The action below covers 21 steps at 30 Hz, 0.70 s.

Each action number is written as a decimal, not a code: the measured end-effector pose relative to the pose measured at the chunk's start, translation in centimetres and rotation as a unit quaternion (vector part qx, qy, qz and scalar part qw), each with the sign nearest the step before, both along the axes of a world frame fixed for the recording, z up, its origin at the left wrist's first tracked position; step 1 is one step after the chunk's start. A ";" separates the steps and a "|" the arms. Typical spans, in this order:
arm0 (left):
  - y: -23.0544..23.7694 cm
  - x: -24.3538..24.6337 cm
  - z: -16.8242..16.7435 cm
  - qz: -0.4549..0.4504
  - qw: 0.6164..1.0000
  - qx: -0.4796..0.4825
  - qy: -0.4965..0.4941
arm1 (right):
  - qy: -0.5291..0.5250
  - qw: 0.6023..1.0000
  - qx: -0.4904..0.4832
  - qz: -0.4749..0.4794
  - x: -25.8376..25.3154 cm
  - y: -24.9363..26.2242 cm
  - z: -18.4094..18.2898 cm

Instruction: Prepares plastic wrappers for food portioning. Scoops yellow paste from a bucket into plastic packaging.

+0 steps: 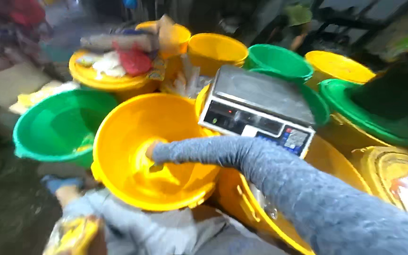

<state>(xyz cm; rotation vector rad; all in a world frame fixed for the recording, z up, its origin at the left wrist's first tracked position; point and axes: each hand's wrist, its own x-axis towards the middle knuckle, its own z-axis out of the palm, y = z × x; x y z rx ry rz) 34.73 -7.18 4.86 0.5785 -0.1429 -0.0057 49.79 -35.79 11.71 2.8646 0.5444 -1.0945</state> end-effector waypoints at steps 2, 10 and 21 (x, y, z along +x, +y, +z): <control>0.3 -0.1 -1.4 0.036 0.998 -0.006 0.057 | 0.036 0.999 -0.016 -0.017 0.7 -0.4 -5.5; 1.8 -0.8 -6.1 0.148 0.961 -0.081 0.218 | 0.140 0.973 -0.184 -0.008 0.5 -5.5 -18.9; 2.0 0.4 -3.2 0.083 0.983 -0.060 0.151 | 0.213 0.949 -0.234 0.022 2.4 -8.2 -20.5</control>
